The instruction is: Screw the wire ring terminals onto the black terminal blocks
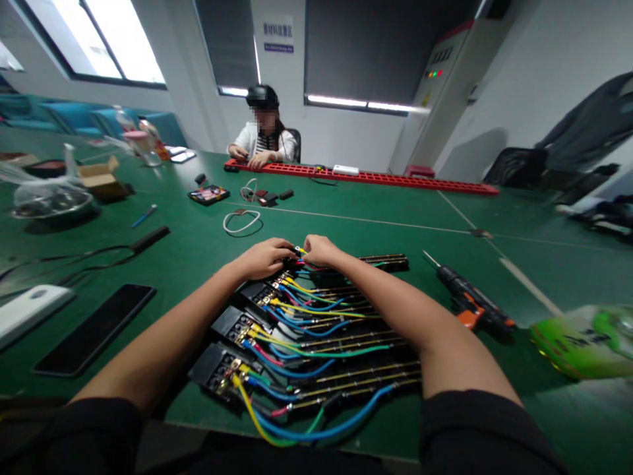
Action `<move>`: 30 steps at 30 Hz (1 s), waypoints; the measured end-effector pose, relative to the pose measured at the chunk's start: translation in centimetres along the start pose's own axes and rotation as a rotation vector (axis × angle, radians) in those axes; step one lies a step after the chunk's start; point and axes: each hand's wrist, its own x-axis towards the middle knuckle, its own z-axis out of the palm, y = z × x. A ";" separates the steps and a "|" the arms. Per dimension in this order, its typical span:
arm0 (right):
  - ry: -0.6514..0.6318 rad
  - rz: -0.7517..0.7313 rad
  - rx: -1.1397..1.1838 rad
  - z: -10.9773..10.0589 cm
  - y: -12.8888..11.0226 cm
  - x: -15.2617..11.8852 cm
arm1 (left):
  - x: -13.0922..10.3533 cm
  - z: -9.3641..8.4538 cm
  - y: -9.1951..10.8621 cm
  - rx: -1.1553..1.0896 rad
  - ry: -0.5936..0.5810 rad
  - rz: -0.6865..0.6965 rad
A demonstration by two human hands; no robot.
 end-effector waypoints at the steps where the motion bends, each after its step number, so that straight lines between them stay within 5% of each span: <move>1: 0.011 -0.005 -0.003 -0.3 -0.1 -0.3 | 0.0 0.0 0.0 0.004 -0.003 0.003; 7: 0.063 -0.067 -0.041 -2.1 -0.5 -3.7 | 0.1 0.3 -0.3 0.006 -0.003 0.014; 13: -0.019 -0.289 -0.166 -4.6 -2.1 -13.0 | -0.3 -0.5 -0.6 -0.058 0.067 0.006; 16: -0.023 -0.419 -0.230 -5.3 -3.3 -18.2 | -1.5 -1.8 -1.4 -0.039 0.191 -0.181; 21: -0.121 -0.658 -0.295 -4.9 -4.3 -23.2 | -5.4 -2.9 -3.7 0.059 0.351 -0.718; 24: -0.117 -0.715 -0.266 -4.5 -4.5 -24.2 | -7.9 -2.4 -4.5 0.122 0.314 -0.899; 30: -0.172 -0.672 -0.214 -4.7 -5.1 -24.7 | -10.3 -0.8 -4.5 0.172 0.074 -0.986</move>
